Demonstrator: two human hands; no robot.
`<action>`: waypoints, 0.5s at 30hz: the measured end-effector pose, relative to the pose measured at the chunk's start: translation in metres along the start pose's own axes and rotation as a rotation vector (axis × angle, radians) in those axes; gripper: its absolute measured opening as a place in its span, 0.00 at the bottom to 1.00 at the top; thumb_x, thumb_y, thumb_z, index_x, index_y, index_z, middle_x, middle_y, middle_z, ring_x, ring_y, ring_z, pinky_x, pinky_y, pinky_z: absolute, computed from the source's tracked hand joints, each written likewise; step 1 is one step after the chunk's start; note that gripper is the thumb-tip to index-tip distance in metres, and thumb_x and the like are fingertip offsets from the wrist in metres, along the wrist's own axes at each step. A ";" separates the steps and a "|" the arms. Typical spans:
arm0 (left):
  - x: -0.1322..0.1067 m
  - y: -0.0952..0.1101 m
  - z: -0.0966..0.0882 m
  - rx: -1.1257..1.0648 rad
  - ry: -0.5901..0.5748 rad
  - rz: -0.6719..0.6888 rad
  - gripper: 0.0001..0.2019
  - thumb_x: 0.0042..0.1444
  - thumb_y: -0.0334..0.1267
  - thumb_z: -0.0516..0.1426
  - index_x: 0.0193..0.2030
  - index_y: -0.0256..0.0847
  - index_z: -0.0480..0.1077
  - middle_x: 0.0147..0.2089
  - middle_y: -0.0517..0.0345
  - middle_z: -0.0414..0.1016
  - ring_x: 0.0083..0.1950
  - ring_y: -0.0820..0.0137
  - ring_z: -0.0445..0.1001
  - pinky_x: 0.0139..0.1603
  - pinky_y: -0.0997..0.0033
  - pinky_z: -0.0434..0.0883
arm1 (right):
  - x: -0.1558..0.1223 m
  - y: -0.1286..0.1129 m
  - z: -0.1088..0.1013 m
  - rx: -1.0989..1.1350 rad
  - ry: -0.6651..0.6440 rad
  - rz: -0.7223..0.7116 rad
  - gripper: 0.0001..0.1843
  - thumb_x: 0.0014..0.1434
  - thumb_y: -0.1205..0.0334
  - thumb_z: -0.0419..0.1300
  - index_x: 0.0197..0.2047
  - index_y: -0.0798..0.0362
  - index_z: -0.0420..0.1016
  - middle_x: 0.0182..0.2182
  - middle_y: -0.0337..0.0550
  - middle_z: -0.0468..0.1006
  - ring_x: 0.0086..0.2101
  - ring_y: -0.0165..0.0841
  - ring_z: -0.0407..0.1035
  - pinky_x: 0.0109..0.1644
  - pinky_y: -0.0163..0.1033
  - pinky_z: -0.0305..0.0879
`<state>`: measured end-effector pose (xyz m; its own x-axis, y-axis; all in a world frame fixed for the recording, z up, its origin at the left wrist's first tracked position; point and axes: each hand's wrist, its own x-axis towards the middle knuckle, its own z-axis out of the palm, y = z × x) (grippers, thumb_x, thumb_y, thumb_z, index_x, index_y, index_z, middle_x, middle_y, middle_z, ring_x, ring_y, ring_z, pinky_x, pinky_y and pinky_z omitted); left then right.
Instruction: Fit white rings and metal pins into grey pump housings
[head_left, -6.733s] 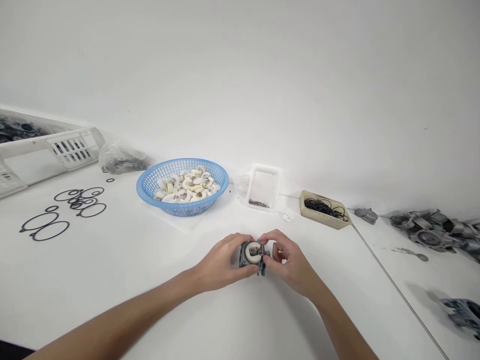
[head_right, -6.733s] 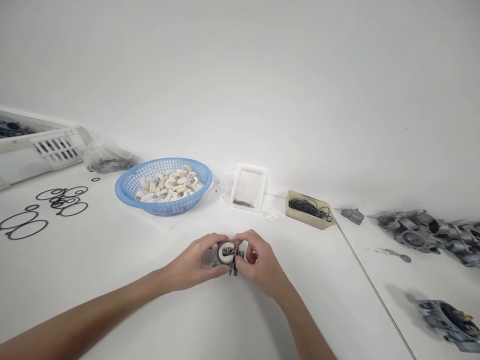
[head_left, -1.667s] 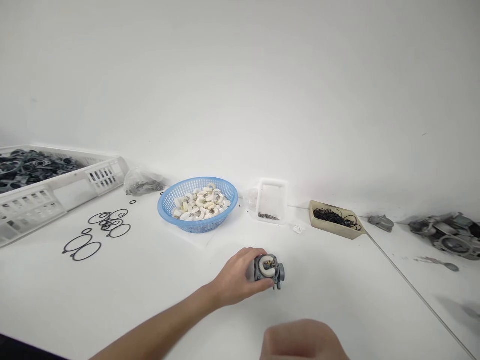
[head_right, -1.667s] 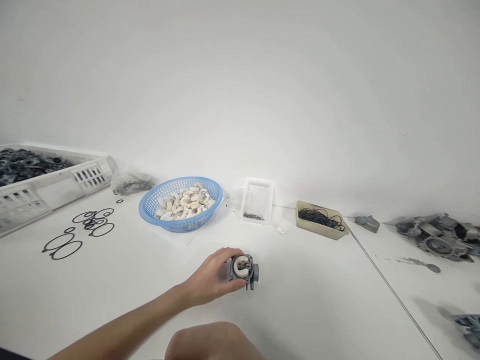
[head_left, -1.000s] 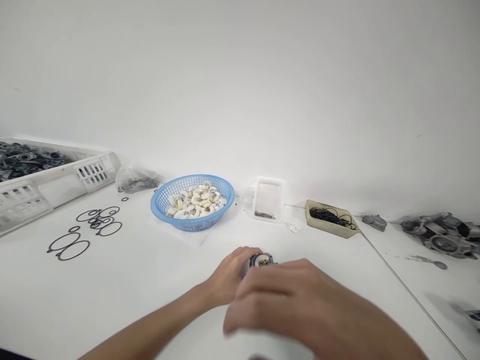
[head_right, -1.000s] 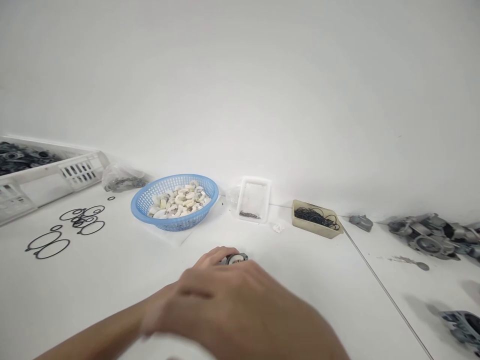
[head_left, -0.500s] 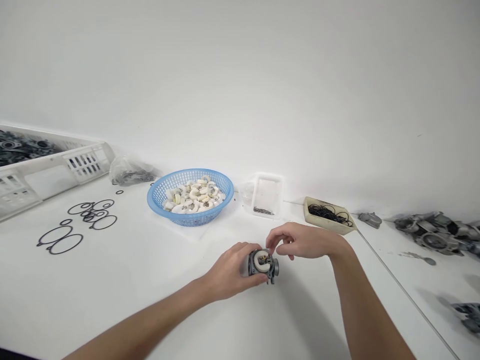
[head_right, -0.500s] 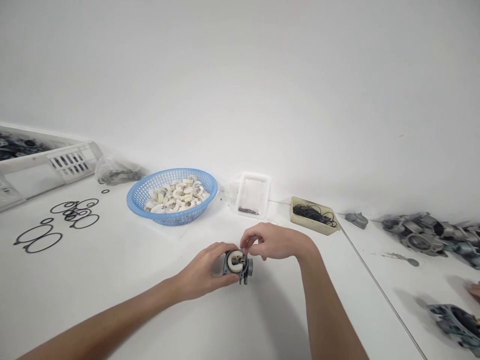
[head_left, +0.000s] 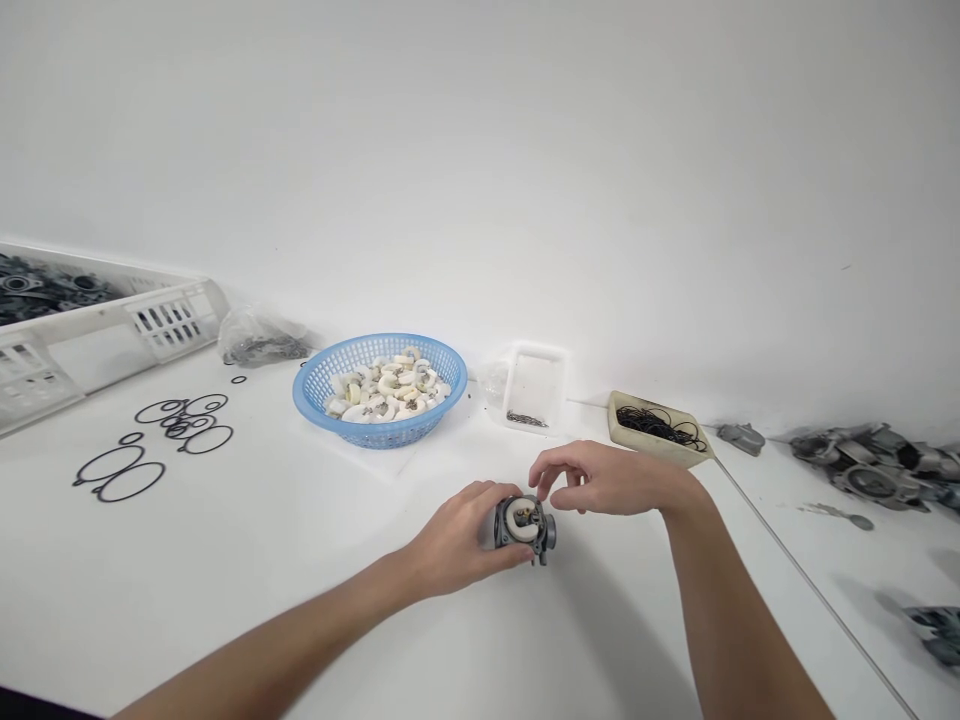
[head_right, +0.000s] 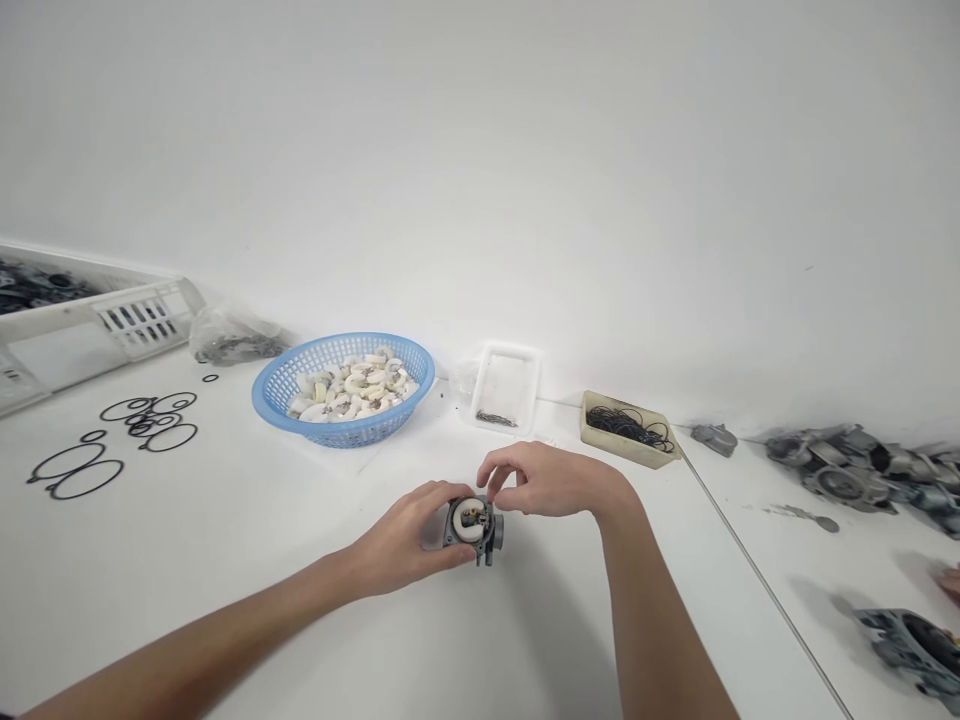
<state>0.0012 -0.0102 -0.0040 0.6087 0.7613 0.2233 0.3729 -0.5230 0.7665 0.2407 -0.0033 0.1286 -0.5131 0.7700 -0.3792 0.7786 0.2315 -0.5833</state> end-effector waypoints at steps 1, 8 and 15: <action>0.000 0.000 0.000 -0.001 -0.001 -0.006 0.25 0.59 0.49 0.67 0.61 0.49 0.70 0.56 0.54 0.78 0.56 0.54 0.75 0.57 0.56 0.72 | 0.000 -0.003 0.002 -0.024 0.016 0.014 0.15 0.62 0.57 0.63 0.52 0.44 0.79 0.51 0.39 0.80 0.41 0.37 0.75 0.37 0.36 0.67; -0.003 -0.004 -0.004 -0.035 0.008 0.049 0.26 0.61 0.53 0.62 0.63 0.46 0.69 0.61 0.50 0.74 0.59 0.53 0.74 0.60 0.55 0.70 | 0.008 -0.037 0.035 -0.344 0.127 0.192 0.21 0.51 0.51 0.69 0.48 0.45 0.74 0.44 0.39 0.77 0.42 0.41 0.72 0.32 0.38 0.58; 0.006 -0.008 -0.017 -0.132 0.242 -0.115 0.23 0.74 0.54 0.42 0.40 0.44 0.70 0.41 0.56 0.77 0.47 0.60 0.74 0.52 0.62 0.69 | 0.023 -0.050 0.062 -0.613 0.133 0.250 0.13 0.49 0.63 0.66 0.34 0.51 0.65 0.35 0.38 0.74 0.30 0.34 0.70 0.29 0.38 0.49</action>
<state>-0.0099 0.0051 0.0019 0.3772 0.8902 0.2556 0.3257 -0.3859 0.8631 0.1672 -0.0337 0.1049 -0.2721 0.9019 -0.3356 0.9527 0.3016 0.0383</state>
